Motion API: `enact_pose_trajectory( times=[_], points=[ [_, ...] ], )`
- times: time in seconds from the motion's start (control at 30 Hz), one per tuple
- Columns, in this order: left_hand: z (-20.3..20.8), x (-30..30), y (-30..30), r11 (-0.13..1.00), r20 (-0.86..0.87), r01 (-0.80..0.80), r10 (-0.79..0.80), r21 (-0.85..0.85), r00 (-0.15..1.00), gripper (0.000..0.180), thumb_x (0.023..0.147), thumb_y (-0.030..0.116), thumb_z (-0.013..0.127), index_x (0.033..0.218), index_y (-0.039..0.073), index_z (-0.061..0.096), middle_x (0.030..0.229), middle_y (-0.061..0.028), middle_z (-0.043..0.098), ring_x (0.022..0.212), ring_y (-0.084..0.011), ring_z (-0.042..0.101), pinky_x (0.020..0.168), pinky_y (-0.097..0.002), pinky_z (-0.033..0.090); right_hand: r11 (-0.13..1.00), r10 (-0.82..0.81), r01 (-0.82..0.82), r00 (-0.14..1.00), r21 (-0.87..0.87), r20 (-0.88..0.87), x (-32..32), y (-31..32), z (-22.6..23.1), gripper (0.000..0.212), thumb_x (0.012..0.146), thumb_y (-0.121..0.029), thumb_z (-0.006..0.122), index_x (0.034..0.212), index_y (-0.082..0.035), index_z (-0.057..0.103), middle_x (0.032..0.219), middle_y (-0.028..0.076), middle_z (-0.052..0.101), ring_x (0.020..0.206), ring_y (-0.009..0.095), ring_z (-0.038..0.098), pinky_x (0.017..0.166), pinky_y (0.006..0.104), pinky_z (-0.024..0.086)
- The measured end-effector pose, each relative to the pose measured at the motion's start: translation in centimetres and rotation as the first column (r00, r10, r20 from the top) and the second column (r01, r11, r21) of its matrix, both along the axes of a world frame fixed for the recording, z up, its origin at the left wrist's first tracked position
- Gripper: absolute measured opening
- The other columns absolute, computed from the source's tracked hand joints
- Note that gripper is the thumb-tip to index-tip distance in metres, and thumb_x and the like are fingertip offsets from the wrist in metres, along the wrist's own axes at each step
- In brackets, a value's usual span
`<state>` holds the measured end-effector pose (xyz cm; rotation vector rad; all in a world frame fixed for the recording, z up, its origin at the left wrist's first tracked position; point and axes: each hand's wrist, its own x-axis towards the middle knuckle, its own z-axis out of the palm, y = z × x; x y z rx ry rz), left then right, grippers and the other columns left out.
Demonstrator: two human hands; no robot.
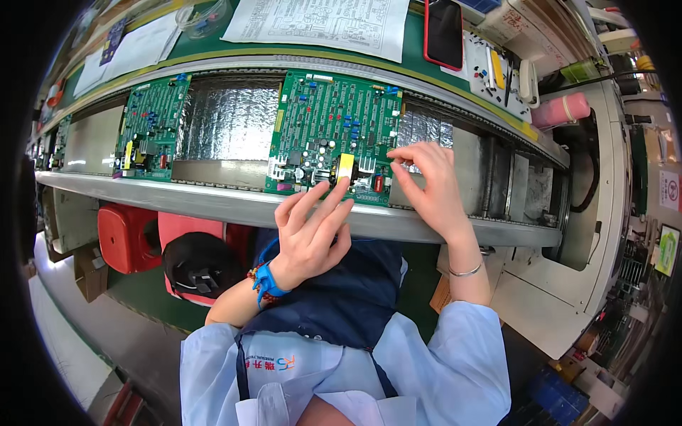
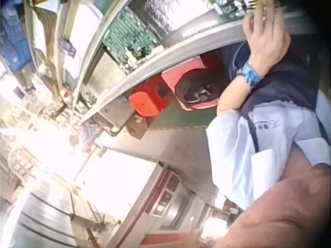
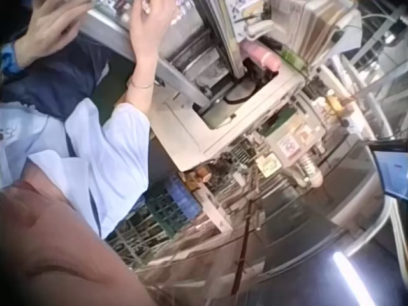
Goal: Assembling and inspecting components on a printed circuit board on a conveyor line.
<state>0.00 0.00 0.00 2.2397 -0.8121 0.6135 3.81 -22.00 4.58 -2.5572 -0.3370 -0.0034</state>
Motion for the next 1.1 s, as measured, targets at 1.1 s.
enact_pose_trajectory(
  times=[1.1],
  points=[
    [0.1,1.3,4.1,0.956,0.084,-0.185,0.209,-0.227,0.974,0.042,0.068,0.002,0.061,0.110,0.008,0.061,0.120,-0.0099,0.057,0.105,-0.0269,0.048,0.090,-0.0369,0.037,0.996,0.015,-0.032,0.975,0.077,0.220,-2.3,2.0,1.0,0.026,0.084,-0.009,0.062,0.109,-0.009,0.061,0.106,0.001,0.065,0.096,0.019,0.057,0.093,0.0367,0.032]
  ],
)
